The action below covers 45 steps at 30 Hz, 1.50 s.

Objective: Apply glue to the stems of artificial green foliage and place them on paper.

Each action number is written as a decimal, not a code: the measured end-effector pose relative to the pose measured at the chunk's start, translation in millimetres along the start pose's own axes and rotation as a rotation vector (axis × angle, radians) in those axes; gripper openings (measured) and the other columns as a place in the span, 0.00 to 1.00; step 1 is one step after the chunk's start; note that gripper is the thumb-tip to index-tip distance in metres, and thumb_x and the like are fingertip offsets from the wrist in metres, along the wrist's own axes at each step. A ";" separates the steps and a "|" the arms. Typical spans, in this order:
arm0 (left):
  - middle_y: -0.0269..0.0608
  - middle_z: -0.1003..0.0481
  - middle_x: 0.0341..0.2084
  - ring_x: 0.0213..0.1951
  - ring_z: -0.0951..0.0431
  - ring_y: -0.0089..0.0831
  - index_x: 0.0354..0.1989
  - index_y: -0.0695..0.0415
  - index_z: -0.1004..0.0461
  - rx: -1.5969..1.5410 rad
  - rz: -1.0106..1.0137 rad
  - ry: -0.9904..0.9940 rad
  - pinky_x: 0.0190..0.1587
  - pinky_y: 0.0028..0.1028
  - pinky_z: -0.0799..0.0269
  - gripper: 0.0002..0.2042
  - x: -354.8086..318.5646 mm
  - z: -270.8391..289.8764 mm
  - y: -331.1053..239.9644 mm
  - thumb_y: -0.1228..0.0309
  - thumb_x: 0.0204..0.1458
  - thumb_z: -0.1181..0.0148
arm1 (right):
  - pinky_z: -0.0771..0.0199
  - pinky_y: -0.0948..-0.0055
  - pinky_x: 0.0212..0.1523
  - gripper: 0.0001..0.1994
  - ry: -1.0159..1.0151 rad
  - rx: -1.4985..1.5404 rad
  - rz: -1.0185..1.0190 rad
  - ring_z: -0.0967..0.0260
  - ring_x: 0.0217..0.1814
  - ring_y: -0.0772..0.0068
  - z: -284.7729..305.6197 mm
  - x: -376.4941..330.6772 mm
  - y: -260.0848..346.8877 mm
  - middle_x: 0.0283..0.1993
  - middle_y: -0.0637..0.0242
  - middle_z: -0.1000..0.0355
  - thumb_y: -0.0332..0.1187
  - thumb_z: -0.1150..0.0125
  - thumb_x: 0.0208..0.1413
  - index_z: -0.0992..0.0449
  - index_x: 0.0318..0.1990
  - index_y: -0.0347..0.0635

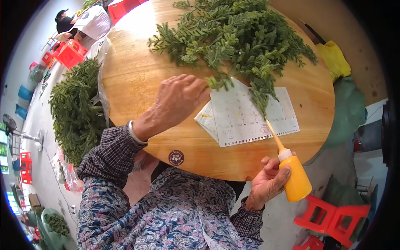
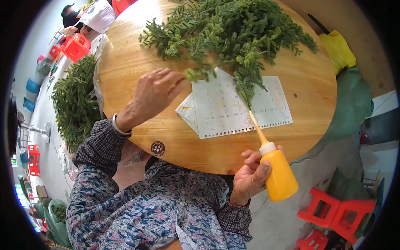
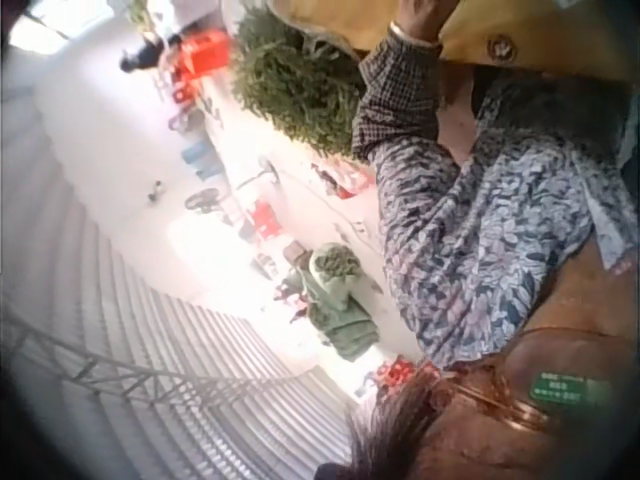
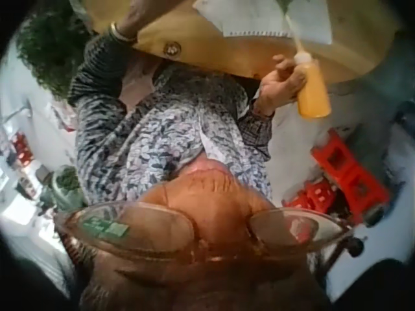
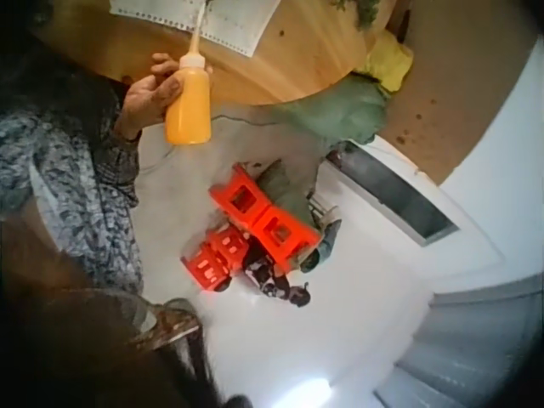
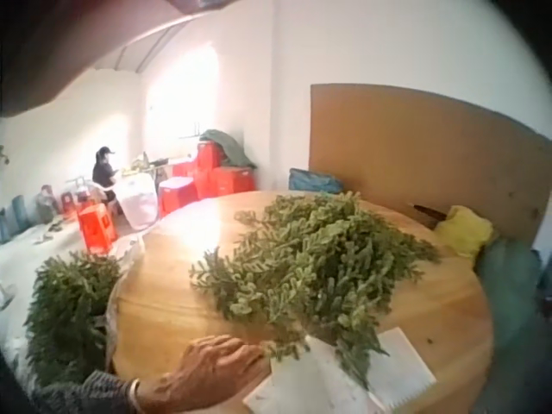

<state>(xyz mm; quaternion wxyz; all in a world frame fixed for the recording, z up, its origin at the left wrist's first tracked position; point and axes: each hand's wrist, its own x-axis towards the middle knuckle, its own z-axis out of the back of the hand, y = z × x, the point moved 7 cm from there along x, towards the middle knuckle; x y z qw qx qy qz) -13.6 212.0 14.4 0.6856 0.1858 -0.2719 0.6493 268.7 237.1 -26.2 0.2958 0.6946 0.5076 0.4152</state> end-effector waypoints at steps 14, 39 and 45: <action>0.35 0.26 0.16 0.15 0.31 0.21 0.30 0.61 0.22 -1.090 0.404 0.464 0.16 0.19 0.39 0.08 7.3 -24.9 -21.7 0.69 0.52 0.41 | 0.31 0.72 0.36 0.26 -0.117 0.244 -0.005 0.41 0.26 0.80 18.5 -0.4 4.1 0.33 0.65 0.30 0.50 0.48 0.58 0.39 0.59 0.45; 0.46 0.37 0.45 0.44 0.35 0.41 0.48 0.56 0.30 -0.256 -0.084 0.037 0.45 0.35 0.36 0.22 -27.8 -15.3 -62.3 0.60 0.44 0.37 | 0.27 0.67 0.47 0.26 0.193 0.113 -0.191 0.29 0.42 0.61 -26.6 11.9 -15.8 0.52 0.57 0.35 0.38 0.42 0.55 0.40 0.59 0.37; 0.47 0.37 0.47 0.48 0.36 0.42 0.50 0.56 0.31 -0.221 -0.094 0.069 0.49 0.37 0.39 0.26 -30.8 -17.9 -63.7 0.56 0.43 0.38 | 0.27 0.74 0.41 0.24 0.186 -0.127 -0.173 0.28 0.34 0.67 -41.4 16.7 -12.9 0.44 0.56 0.31 0.40 0.45 0.57 0.38 0.56 0.33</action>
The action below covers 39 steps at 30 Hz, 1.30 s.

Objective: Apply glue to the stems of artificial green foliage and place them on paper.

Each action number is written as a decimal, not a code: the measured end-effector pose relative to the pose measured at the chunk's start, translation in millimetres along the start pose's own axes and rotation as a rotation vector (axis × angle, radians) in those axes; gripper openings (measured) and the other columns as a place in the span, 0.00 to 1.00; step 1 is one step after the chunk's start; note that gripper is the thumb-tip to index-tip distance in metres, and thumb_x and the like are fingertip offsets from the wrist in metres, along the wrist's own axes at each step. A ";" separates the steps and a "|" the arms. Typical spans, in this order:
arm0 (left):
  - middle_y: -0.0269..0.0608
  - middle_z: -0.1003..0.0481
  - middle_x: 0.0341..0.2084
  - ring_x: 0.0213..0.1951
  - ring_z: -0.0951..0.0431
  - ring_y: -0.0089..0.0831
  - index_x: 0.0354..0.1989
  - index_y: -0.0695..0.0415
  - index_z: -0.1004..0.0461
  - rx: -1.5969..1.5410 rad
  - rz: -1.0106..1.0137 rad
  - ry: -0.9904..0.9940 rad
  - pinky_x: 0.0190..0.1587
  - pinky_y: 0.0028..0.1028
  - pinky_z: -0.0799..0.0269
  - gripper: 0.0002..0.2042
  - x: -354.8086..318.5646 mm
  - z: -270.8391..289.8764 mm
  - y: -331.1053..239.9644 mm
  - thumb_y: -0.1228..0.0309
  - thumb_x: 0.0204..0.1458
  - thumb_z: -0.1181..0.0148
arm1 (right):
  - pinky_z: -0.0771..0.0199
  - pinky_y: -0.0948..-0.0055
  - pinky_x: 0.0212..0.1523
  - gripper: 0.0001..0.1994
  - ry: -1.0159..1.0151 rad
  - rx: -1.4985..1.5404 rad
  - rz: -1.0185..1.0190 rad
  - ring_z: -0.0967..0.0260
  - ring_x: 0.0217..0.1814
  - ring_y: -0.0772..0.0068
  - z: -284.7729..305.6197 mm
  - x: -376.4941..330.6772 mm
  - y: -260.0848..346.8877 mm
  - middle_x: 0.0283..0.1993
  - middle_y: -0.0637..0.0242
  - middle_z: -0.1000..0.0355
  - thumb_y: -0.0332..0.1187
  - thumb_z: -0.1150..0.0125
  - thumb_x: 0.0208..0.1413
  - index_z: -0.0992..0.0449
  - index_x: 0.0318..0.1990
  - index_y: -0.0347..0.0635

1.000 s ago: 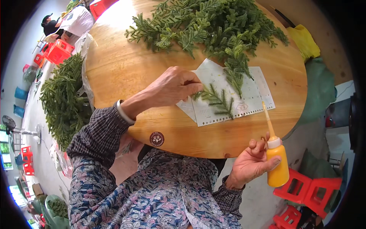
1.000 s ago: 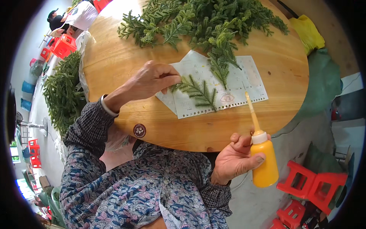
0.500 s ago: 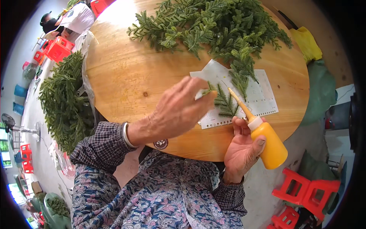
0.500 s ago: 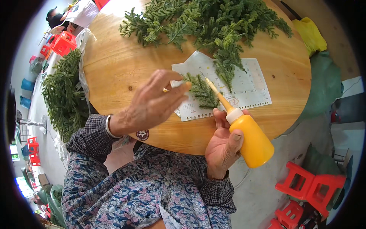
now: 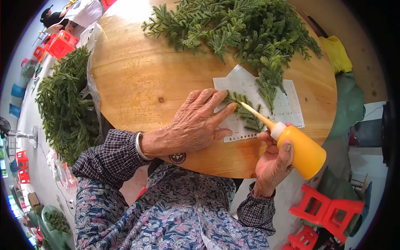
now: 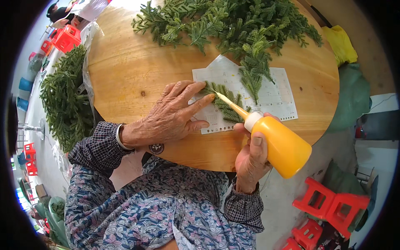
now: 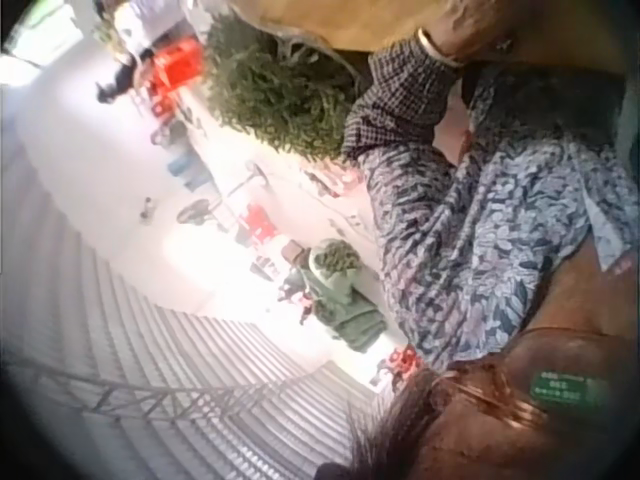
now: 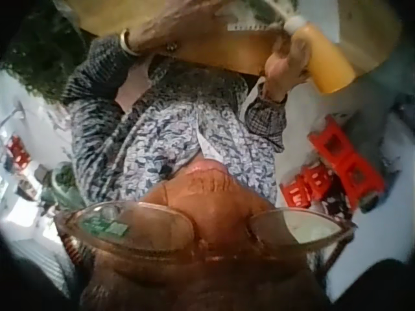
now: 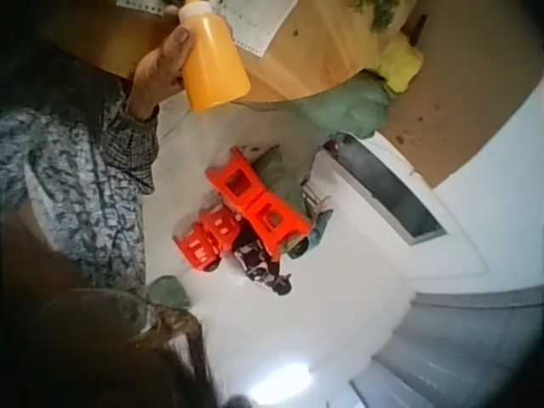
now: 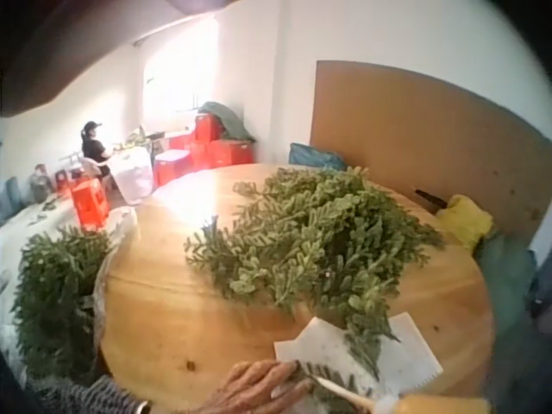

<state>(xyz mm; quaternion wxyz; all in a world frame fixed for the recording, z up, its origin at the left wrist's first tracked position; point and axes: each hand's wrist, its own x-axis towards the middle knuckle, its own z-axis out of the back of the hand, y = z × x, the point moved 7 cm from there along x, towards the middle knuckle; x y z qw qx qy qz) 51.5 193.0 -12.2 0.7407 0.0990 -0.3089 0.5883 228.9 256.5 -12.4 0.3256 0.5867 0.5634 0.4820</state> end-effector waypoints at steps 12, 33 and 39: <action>0.46 0.37 0.48 0.49 0.37 0.42 0.50 0.57 0.31 -0.018 0.014 0.001 0.50 0.37 0.40 0.27 -0.1 1.1 0.4 0.55 0.43 0.38 | 0.27 0.77 0.37 0.24 -0.008 -0.069 -0.037 0.28 0.32 0.69 -3.4 1.1 -3.8 0.40 0.54 0.28 0.41 0.46 0.58 0.38 0.56 0.32; 0.46 0.37 0.47 0.49 0.38 0.41 0.49 0.56 0.30 -0.045 0.018 -0.004 0.52 0.37 0.43 0.27 0.5 1.7 -0.6 0.58 0.40 0.36 | 0.27 0.78 0.37 0.24 -0.011 -0.135 0.014 0.28 0.29 0.68 8.2 3.4 10.0 0.38 0.54 0.28 0.41 0.45 0.58 0.36 0.54 0.30; 0.46 0.37 0.47 0.49 0.38 0.41 0.49 0.56 0.31 -0.043 0.012 0.002 0.52 0.38 0.43 0.26 0.4 -0.1 -0.3 0.58 0.40 0.36 | 0.27 0.78 0.37 0.23 -0.007 -0.132 0.012 0.28 0.29 0.68 12.0 3.8 11.8 0.38 0.54 0.28 0.40 0.46 0.58 0.36 0.54 0.31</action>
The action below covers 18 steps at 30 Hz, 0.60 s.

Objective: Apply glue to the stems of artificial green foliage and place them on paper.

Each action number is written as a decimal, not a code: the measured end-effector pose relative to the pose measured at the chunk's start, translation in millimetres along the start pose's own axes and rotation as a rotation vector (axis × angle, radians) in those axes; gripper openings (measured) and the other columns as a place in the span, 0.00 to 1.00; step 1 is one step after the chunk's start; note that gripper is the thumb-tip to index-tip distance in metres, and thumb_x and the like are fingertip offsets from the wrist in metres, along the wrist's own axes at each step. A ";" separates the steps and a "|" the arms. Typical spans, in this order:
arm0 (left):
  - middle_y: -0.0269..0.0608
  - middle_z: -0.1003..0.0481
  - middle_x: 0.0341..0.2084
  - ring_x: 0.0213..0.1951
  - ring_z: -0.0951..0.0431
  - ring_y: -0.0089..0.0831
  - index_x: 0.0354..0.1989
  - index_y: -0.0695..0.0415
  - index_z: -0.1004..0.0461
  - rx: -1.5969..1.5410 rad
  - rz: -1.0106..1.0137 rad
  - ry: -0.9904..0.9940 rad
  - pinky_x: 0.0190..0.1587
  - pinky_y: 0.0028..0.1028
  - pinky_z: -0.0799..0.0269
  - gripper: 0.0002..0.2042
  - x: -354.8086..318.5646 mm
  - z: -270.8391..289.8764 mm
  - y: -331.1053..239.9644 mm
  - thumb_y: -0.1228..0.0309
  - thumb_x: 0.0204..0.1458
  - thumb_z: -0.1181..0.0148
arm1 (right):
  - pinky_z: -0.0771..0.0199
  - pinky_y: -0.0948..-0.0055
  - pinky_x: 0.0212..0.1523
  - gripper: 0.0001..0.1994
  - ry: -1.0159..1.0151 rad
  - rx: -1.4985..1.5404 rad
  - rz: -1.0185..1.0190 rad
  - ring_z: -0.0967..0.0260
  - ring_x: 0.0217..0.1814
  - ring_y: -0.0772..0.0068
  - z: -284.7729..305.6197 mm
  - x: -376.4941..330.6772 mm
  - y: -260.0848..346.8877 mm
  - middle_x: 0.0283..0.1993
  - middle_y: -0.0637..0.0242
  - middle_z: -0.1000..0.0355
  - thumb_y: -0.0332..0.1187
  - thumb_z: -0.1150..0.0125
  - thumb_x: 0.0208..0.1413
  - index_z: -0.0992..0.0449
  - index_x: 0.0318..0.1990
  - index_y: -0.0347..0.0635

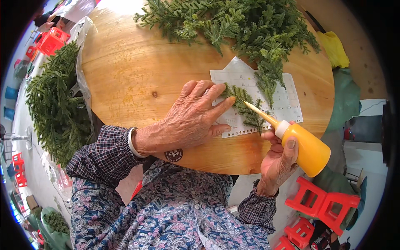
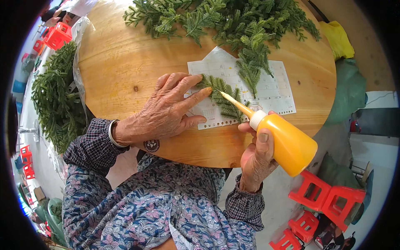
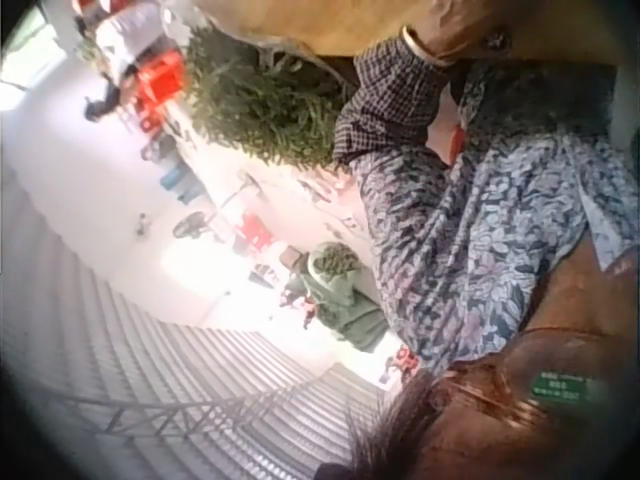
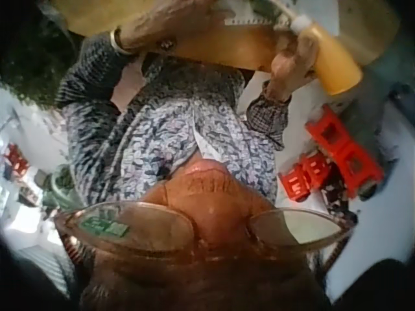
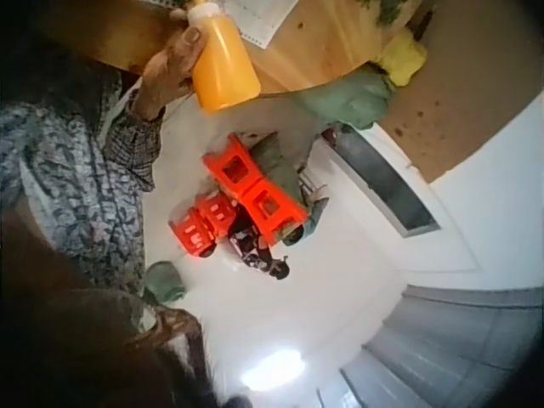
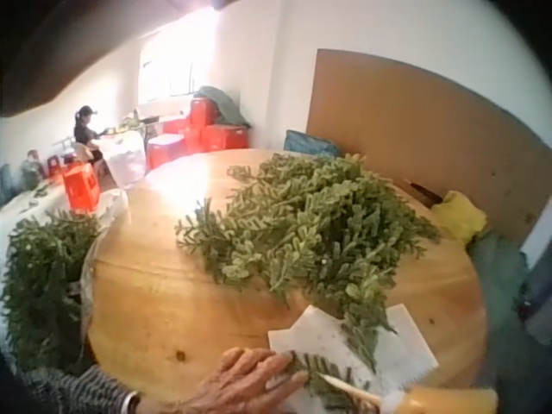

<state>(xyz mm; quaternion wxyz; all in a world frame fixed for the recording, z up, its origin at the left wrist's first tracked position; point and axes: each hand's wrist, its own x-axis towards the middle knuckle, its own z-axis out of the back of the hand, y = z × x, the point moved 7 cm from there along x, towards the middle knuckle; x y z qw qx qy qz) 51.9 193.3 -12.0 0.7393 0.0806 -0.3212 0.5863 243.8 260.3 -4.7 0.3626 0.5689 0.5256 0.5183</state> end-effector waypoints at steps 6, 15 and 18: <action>0.45 0.37 0.48 0.50 0.38 0.41 0.49 0.56 0.31 0.005 -0.005 0.006 0.53 0.38 0.44 0.26 0.0 -0.1 -0.4 0.58 0.42 0.37 | 0.27 0.77 0.37 0.23 0.003 -0.002 0.008 0.28 0.29 0.69 3.9 0.5 0.7 0.38 0.54 0.28 0.40 0.46 0.58 0.36 0.54 0.31; 0.45 0.37 0.48 0.51 0.38 0.42 0.51 0.55 0.31 0.011 0.007 0.030 0.54 0.39 0.46 0.26 -1.0 -0.7 -1.0 0.58 0.43 0.37 | 0.26 0.76 0.36 0.23 -0.016 0.010 0.001 0.28 0.28 0.69 11.1 -0.6 0.7 0.38 0.55 0.28 0.41 0.46 0.58 0.35 0.53 0.31; 0.45 0.37 0.49 0.51 0.38 0.42 0.51 0.55 0.31 0.009 0.009 0.038 0.55 0.39 0.46 0.26 -1.0 -1.0 -1.2 0.58 0.43 0.38 | 0.26 0.76 0.36 0.23 -0.026 0.021 -0.010 0.28 0.28 0.69 14.1 -1.0 0.4 0.37 0.55 0.27 0.41 0.45 0.57 0.35 0.53 0.31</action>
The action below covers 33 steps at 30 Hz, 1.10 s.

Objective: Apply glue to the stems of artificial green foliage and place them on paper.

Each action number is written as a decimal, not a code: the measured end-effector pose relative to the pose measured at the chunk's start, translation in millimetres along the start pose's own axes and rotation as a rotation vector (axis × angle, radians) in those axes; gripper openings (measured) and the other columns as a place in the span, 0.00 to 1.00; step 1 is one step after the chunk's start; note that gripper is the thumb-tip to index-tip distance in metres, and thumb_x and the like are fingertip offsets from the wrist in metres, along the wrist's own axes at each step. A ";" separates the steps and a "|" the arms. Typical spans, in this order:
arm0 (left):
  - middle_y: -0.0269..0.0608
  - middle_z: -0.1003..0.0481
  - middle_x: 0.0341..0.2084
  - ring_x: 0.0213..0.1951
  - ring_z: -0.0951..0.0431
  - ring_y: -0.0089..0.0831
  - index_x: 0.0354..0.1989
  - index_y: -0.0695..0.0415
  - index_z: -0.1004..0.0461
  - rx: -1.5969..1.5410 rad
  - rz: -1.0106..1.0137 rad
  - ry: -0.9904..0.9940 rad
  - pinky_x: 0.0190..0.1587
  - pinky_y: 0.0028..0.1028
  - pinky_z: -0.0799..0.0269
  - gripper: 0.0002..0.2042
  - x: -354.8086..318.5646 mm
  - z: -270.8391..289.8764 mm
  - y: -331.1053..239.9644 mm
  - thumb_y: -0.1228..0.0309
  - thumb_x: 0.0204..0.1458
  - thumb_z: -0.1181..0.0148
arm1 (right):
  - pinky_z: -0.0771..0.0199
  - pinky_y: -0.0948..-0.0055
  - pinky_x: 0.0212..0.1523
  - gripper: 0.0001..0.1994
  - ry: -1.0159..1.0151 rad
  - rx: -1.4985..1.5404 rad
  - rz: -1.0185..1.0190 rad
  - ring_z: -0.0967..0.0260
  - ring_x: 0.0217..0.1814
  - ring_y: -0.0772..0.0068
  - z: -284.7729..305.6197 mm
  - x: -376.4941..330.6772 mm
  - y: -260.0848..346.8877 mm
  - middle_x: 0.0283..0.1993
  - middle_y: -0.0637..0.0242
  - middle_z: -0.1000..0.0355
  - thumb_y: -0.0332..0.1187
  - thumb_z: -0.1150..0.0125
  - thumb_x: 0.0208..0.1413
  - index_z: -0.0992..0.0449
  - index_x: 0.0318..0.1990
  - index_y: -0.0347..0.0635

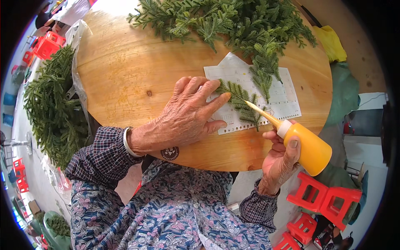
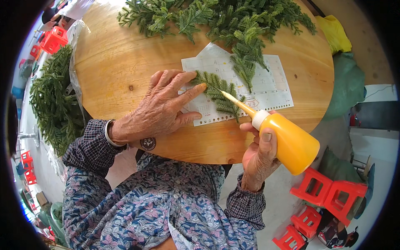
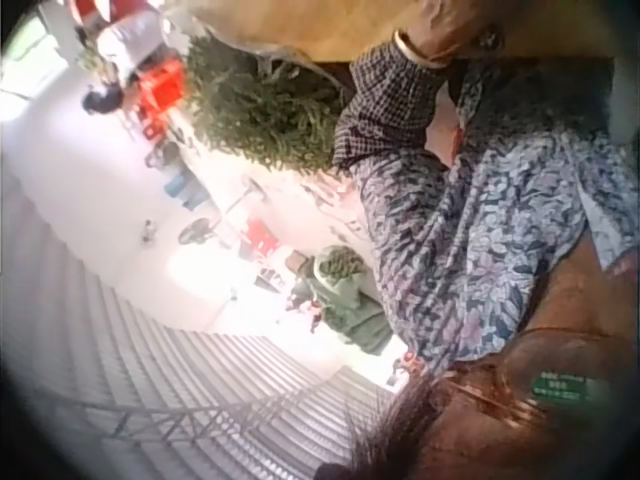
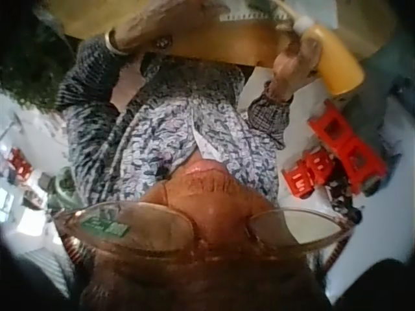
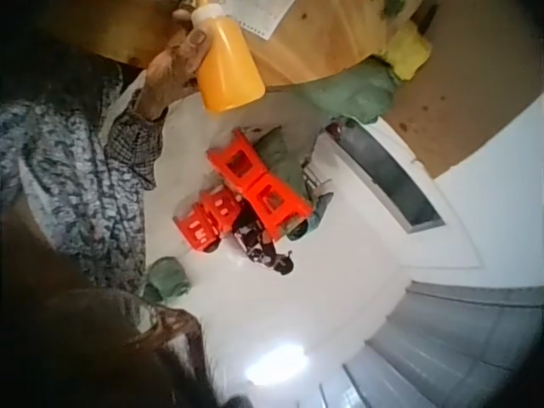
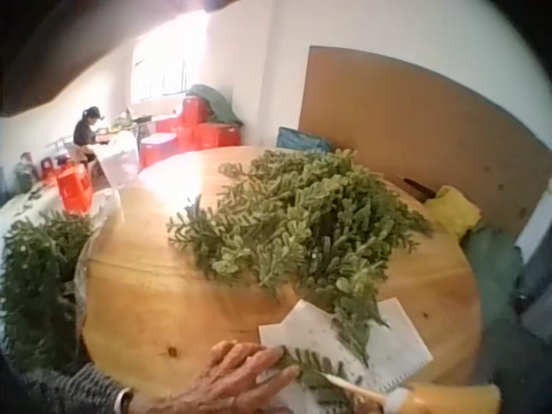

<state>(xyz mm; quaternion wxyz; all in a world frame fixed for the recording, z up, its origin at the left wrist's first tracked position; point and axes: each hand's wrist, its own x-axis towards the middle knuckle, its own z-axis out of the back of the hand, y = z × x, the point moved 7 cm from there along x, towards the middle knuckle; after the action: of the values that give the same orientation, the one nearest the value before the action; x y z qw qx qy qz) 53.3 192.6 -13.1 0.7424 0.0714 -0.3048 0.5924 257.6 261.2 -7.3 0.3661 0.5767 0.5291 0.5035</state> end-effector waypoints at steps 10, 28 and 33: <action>0.45 0.37 0.49 0.52 0.38 0.42 0.51 0.55 0.30 -0.005 0.010 0.026 0.56 0.40 0.47 0.25 -0.3 -0.6 1.2 0.58 0.44 0.38 | 0.26 0.75 0.36 0.23 -0.032 -0.015 0.004 0.27 0.28 0.68 9.5 -4.0 2.2 0.37 0.54 0.27 0.41 0.45 0.57 0.35 0.53 0.31; 0.44 0.37 0.51 0.52 0.38 0.41 0.51 0.54 0.29 -0.018 0.006 0.035 0.56 0.40 0.47 0.24 1.0 0.3 -0.2 0.59 0.45 0.37 | 0.26 0.75 0.35 0.24 -0.058 0.006 -0.003 0.27 0.28 0.67 29.0 -12.0 -1.6 0.36 0.53 0.27 0.41 0.45 0.57 0.35 0.54 0.31; 0.44 0.37 0.51 0.51 0.37 0.41 0.50 0.54 0.29 -0.023 0.006 0.032 0.55 0.40 0.47 0.24 0.8 -0.5 0.5 0.59 0.44 0.37 | 0.26 0.75 0.35 0.24 -0.083 0.008 0.003 0.27 0.28 0.67 35.2 -13.7 -2.2 0.35 0.53 0.27 0.42 0.45 0.56 0.36 0.54 0.31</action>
<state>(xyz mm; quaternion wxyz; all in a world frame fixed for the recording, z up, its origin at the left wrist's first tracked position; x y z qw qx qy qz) 53.1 193.7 -13.2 0.7460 0.0524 -0.3000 0.5922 292.1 252.0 -19.9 0.3846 0.5991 0.5148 0.4776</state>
